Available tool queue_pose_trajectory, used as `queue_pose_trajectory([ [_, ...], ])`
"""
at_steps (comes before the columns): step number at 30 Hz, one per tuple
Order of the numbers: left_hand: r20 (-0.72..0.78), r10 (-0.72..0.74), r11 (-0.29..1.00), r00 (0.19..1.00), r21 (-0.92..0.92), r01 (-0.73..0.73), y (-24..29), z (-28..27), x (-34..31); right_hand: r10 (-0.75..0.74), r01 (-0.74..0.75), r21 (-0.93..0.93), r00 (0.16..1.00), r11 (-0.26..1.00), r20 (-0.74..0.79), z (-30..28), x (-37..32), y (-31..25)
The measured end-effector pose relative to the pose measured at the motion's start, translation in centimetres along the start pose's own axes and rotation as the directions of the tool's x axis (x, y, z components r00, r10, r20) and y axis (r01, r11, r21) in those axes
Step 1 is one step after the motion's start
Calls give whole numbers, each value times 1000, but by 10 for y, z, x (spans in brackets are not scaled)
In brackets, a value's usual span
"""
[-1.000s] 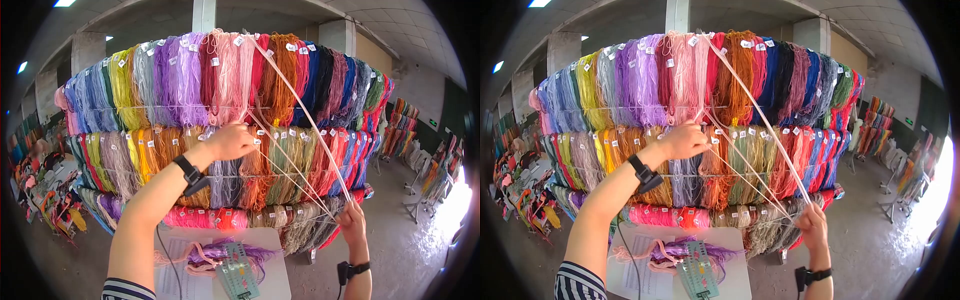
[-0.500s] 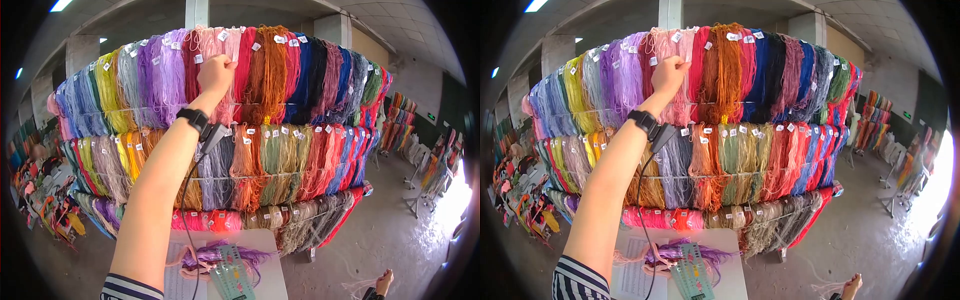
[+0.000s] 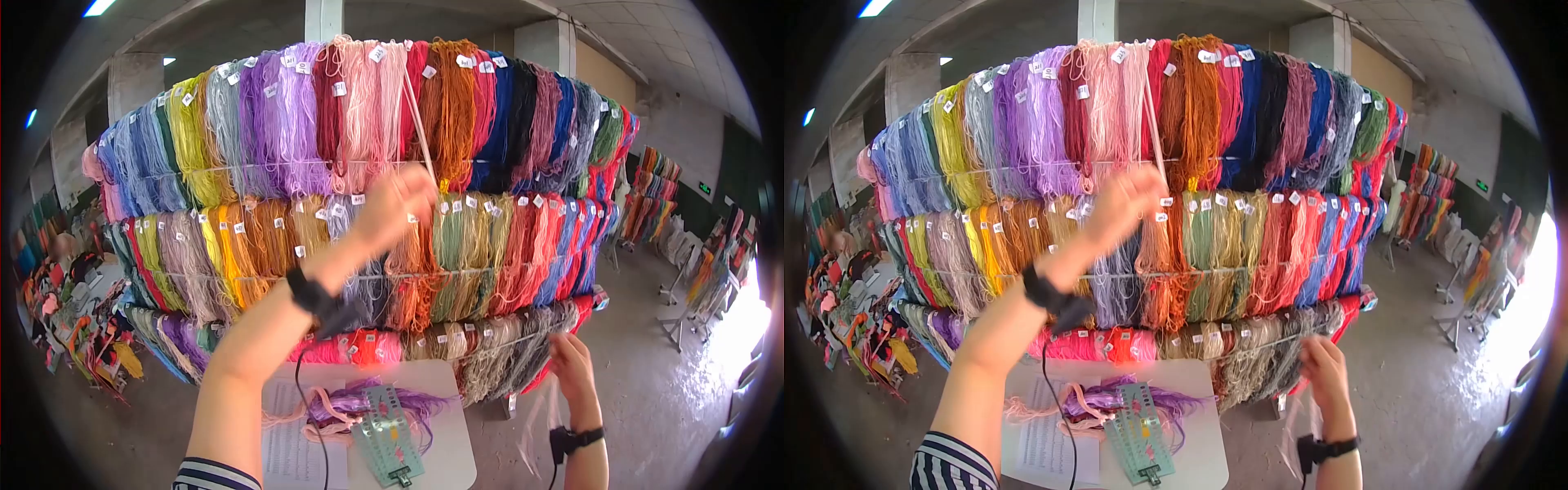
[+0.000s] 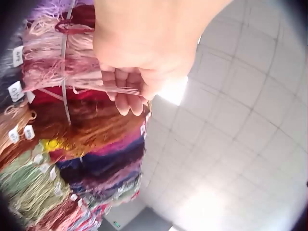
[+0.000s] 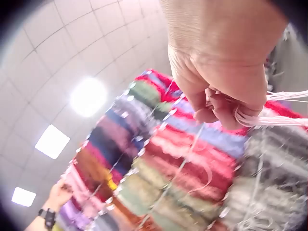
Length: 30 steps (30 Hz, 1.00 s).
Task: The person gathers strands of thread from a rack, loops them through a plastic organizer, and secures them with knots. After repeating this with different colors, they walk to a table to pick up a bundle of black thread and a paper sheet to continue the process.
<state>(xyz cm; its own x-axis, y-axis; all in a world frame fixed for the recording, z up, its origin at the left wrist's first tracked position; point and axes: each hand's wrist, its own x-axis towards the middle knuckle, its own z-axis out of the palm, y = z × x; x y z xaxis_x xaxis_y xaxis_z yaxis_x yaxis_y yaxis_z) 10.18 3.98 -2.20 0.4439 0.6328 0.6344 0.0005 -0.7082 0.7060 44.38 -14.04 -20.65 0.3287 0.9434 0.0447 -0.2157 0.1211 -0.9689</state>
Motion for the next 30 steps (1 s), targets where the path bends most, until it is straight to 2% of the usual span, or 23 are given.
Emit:
queue_pose_trajectory([
  [2, 162, -48, 992, 986, 126, 28, -5, 51, -58, -36, 40, -17, 980, 999, 197, 59, -1, -16],
  [3, 127, -74, 997, 989, -11, 76, -13, 79, -87, -42, 58, -57, 967, 997, 253, 82, 2, -20],
  [4, 163, -108, 993, 981, -31, 114, -18, 100, -113, -30, 58, -88, 957, 994, 290, 113, -7, -35],
  [5, 198, -141, 987, 970, -53, 154, -22, 118, -138, -40, 47, -8, 919, 999, 391, 124, -2, -28],
  [6, 272, -208, 965, 940, -98, 242, -27, 134, -159, -10, -49, 148, 927, 988, 374, 150, -16, -38],
  [7, 347, -267, 935, 899, -134, 329, -28, 143, -175, 9, -66, 144, 931, 987, 364, 147, -15, -35],
  [8, 355, -281, 927, 892, -142, 348, -31, 146, -189, -30, -97, 238, 877, 966, 480, 141, -14, -28],
  [9, 429, -347, 889, 834, -134, 439, -32, 147, -200, -84, -136, 324, 808, 936, 584, 137, -15, -23],
  [10, 497, -402, 846, 769, -118, 519, -33, 145, -208, -100, -41, 288, 883, 957, 458, 136, -29, -29],
  [11, 497, -405, 843, 767, -123, 524, -40, 139, -215, -48, -39, 237, 937, 971, 347, 115, -31, -23],
  [13, 362, -345, 938, 866, 171, 302, -68, 115, -224, -21, 12, 56, 987, 998, 162, 62, -38, -11],
  [14, 238, -153, 974, 959, 199, 106, -82, 98, -215, 34, -34, 7, 999, 999, 36, 28, -39, 0],
  [15, 120, 63, 962, 991, 258, -93, -89, 75, -195, 108, -111, -12, 985, 994, -133, -20, -36, 23],
  [17, -42, -120, 944, 992, 304, 127, -62, 28, -147, 181, -170, 66, 886, 983, -427, -138, -36, 75],
  [18, -118, -12, 919, 993, 391, 58, -59, 7, -117, 196, -148, 131, 814, 980, -547, -196, -49, 98],
  [19, -178, 93, 951, 980, 306, -35, -56, -10, -84, 157, -125, 94, 752, 988, -640, -234, -68, 108],
  [21, -279, 183, 946, 943, 313, -91, -31, -38, -18, 153, -85, 132, 715, 988, -682, -285, -101, 121],
  [23, -323, 442, 784, 837, 593, -185, -28, -59, 46, 174, -31, 215, 706, 976, -687, -286, -108, 120],
  [25, -414, 432, 719, 801, 694, -29, -14, -60, 86, 202, 17, 294, 689, 956, -696, -276, -114, 118],
  [26, -412, 435, 718, 801, 695, -32, -10, -62, 101, 204, -5, 287, 714, 958, -670, -271, -115, 116],
  [28, -422, 468, 552, 776, 826, 116, -16, -63, 123, 207, -23, 280, 731, 960, -650, -256, -119, 113],
  [29, -419, 470, 555, 777, 824, 109, -14, -59, 125, 176, -36, 233, 769, 972, -615, -244, -118, 107],
  [30, -497, 383, 612, 778, 768, 189, -12, -57, 124, 148, -47, 187, 805, 981, -575, -231, -115, 101],
])
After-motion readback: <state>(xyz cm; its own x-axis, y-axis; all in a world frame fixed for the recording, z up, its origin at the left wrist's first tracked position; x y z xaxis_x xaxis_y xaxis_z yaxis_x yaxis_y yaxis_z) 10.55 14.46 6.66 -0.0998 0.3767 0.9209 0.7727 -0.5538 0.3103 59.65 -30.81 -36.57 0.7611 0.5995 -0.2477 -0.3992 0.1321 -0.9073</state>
